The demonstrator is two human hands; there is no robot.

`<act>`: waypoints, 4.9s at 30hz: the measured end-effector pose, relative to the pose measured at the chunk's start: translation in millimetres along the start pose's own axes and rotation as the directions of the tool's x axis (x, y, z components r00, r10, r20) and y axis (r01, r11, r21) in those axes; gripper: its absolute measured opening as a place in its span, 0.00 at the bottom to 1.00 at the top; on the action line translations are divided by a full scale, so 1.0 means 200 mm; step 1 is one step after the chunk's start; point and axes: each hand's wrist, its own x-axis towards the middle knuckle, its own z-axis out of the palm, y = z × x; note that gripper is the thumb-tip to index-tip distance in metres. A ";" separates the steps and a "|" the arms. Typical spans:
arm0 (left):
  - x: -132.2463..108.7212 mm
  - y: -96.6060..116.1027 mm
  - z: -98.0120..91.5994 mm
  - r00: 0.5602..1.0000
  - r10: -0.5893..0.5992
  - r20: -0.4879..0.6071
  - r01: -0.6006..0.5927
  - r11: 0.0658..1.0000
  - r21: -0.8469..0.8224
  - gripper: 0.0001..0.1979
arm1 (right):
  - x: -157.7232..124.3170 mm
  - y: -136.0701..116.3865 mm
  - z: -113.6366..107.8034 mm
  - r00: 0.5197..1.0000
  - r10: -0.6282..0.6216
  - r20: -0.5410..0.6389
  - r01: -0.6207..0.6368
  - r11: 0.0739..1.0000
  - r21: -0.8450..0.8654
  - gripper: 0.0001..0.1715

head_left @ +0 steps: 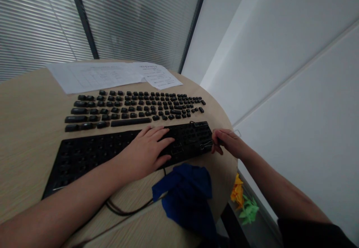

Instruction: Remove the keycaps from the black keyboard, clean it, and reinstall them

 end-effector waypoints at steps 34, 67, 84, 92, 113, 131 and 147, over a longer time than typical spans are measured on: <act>0.01 0.00 0.03 0.999 0.006 -0.050 -0.007 1.000 -0.016 0.22 | 0.12 -0.12 0.14 0.978 0.208 -0.023 -0.208 0.958 -0.195 0.28; 0.01 0.19 -0.14 0.948 0.107 -0.298 -0.164 0.971 -0.174 0.14 | -0.03 -0.20 0.35 0.991 -0.030 -0.128 0.073 0.938 0.340 0.31; -0.05 0.21 -0.23 0.825 0.241 -0.512 -0.360 0.921 -0.148 0.08 | -0.08 -0.34 0.31 0.982 -0.142 0.126 0.163 0.971 -0.174 0.20; -0.04 0.19 -0.19 0.828 0.261 -0.497 -0.351 0.931 -0.096 0.08 | -0.01 -0.38 0.37 0.934 -0.223 0.278 0.330 0.838 -0.435 0.13; -0.03 0.12 -0.16 0.946 0.161 -0.281 -0.207 0.968 -0.143 0.10 | 0.65 -0.01 -0.17 0.996 0.007 -0.084 -0.081 0.343 -0.936 0.16; -0.03 0.09 -0.16 0.951 0.206 -0.231 -0.254 0.945 -0.204 0.09 | 0.69 0.03 -0.12 0.971 -0.175 -0.163 -0.067 0.456 -0.887 0.08; 0.02 0.03 -0.05 0.985 0.103 -0.136 -0.115 0.990 -0.083 0.11 | 0.01 -0.11 -0.17 0.970 0.020 -0.243 0.022 0.985 0.169 0.34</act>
